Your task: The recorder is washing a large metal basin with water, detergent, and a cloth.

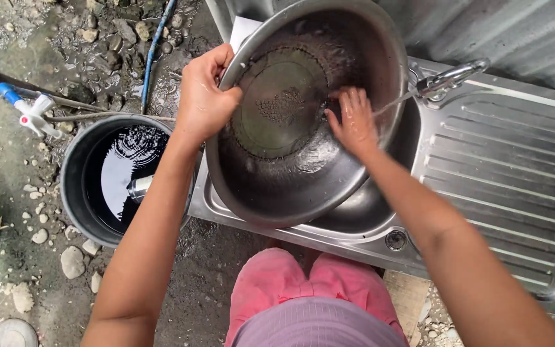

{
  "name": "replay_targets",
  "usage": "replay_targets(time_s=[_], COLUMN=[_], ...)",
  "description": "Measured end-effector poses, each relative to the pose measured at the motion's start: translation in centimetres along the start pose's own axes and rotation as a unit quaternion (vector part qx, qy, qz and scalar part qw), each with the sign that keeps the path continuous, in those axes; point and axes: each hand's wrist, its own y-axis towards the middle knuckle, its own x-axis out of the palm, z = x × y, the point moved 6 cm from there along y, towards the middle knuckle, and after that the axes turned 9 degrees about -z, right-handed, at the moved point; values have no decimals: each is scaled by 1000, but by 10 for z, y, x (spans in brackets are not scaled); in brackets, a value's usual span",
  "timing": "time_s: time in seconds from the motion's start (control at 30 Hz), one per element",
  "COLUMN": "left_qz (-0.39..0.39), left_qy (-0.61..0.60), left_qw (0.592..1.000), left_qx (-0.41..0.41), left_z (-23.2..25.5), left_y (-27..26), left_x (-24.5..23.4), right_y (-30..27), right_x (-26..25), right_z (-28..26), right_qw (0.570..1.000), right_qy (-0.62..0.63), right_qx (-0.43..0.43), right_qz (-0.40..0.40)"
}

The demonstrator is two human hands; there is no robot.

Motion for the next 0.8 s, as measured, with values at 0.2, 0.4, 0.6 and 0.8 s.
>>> replay_targets(time_s=[0.2, 0.4, 0.6, 0.8], left_qz=[52, 76, 87, 66], left_qy=[5, 36, 40, 127], left_qw=[997, 996, 995, 990], left_qx=[-54, 6, -24, -11], left_z=[-16, -1, 8, -5], left_y=[-5, -2, 2, 4], left_x=[-5, 0, 0, -2], right_y=[-28, 112, 65, -69], right_x=[36, 24, -135, -58], right_z=[-135, -221, -206, -210], right_qw=[827, 117, 181, 774], right_qy=[444, 962, 950, 600], right_qx=[274, 211, -126, -140], right_qz=[208, 123, 221, -145])
